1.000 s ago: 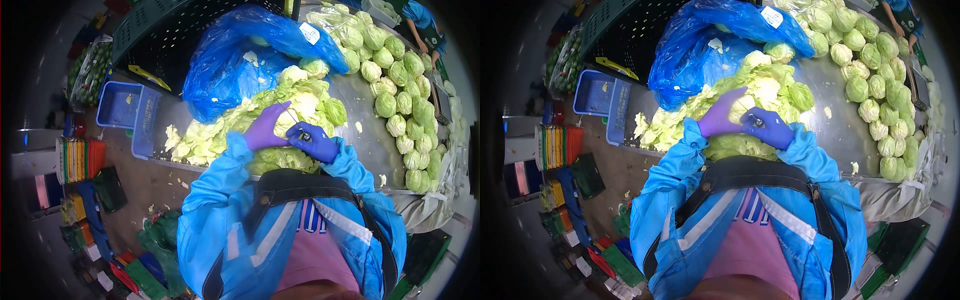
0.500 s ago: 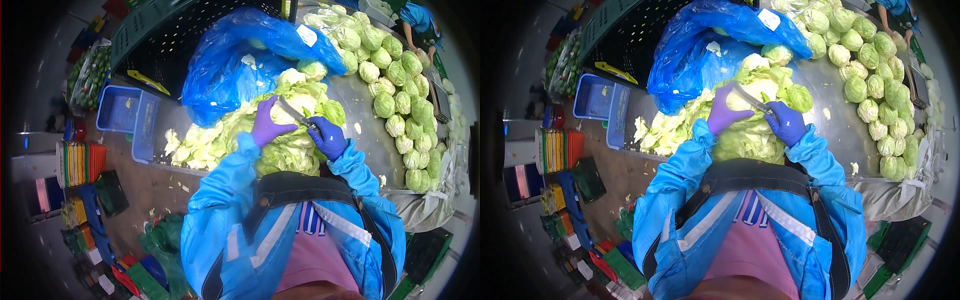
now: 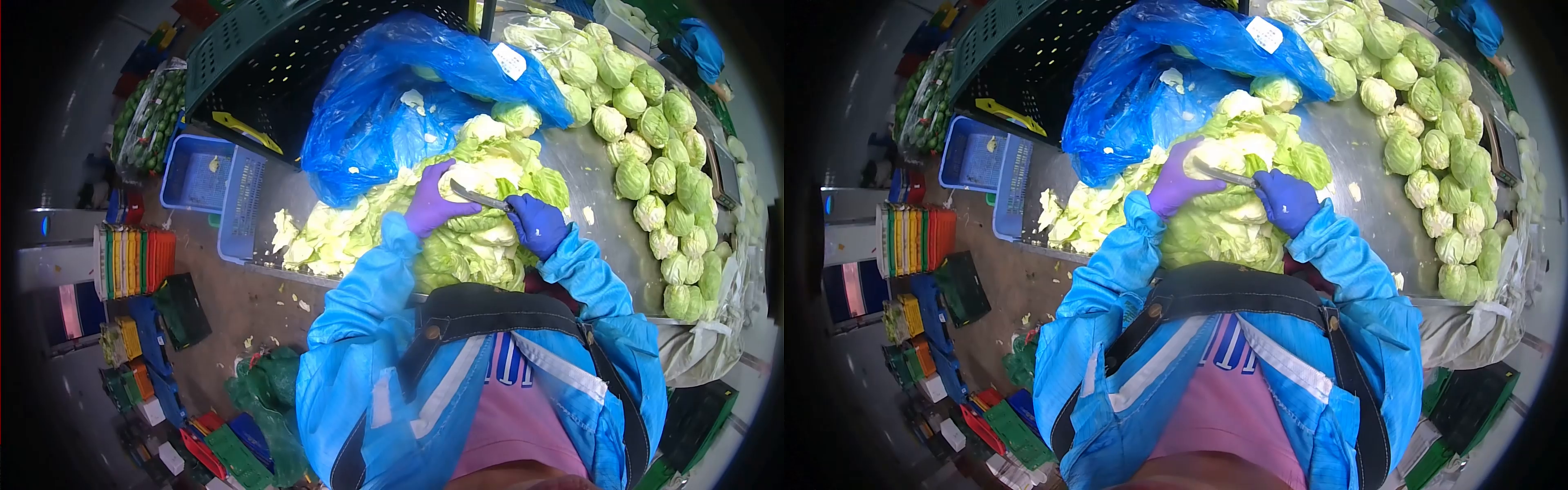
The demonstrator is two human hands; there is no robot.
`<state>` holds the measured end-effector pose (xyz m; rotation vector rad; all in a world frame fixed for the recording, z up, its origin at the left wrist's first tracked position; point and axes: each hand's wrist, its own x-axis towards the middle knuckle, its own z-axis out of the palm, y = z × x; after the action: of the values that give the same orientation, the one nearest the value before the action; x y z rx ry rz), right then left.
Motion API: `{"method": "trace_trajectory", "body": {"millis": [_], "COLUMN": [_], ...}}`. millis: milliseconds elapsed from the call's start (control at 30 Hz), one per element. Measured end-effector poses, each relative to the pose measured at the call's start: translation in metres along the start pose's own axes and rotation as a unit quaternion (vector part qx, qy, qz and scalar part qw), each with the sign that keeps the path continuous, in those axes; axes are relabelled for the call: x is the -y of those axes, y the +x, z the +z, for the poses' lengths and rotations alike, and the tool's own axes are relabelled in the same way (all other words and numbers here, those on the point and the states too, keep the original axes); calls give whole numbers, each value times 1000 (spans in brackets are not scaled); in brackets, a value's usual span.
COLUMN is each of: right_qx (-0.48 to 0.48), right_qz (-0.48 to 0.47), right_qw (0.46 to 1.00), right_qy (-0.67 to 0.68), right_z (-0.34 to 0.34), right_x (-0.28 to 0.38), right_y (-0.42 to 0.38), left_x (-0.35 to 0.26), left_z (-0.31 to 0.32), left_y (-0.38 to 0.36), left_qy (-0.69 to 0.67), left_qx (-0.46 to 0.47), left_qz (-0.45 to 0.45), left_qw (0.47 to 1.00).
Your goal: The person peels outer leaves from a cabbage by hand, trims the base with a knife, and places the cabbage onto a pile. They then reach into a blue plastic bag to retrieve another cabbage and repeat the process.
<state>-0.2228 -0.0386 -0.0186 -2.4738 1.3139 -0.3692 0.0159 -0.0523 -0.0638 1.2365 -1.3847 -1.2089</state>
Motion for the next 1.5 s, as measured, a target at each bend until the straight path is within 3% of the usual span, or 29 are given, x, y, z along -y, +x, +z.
{"method": "trace_trajectory", "body": {"millis": [233,500,633,700,800,867,1000,1133,1200,1467,1500], "right_qx": [24,12,-30,-53,-58,-121,-37,-95,-52,-26,-118], "right_qz": [44,65,99,112,176,95,154,128,215,293,241], "right_qw": [999,998,994,992,981,969,948,935,882,854,912], "right_qy": [-21,12,30,30,63,194,277,317,415,429,311], "right_z": [-1,8,23,36,43,38,18,30,28,47,68], "right_x": [-1,5,9,6,-3,-1,13,8,8,-16,-45], "right_y": [6,2,2,0,4,-2,1,5,10,31,30], "left_x": [1,18,11,-1,-1,-1,-13,-16,-17,-20,-17], "left_z": [6,21,29,39,44,42,26,22,21,20,18], "left_y": [-3,-11,-18,-28,-37,-42,-43,-45,-45,-45,-46], "left_qy": [28,128,149,224,178,166,155,195,192,223,212], "left_qx": [6,-86,-105,-129,-158,-160,-157,-194,-199,-218,-240], "left_qz": [11,153,145,171,169,165,203,249,255,259,288], "left_qw": [1000,976,973,951,956,959,954,928,926,914,902]}}
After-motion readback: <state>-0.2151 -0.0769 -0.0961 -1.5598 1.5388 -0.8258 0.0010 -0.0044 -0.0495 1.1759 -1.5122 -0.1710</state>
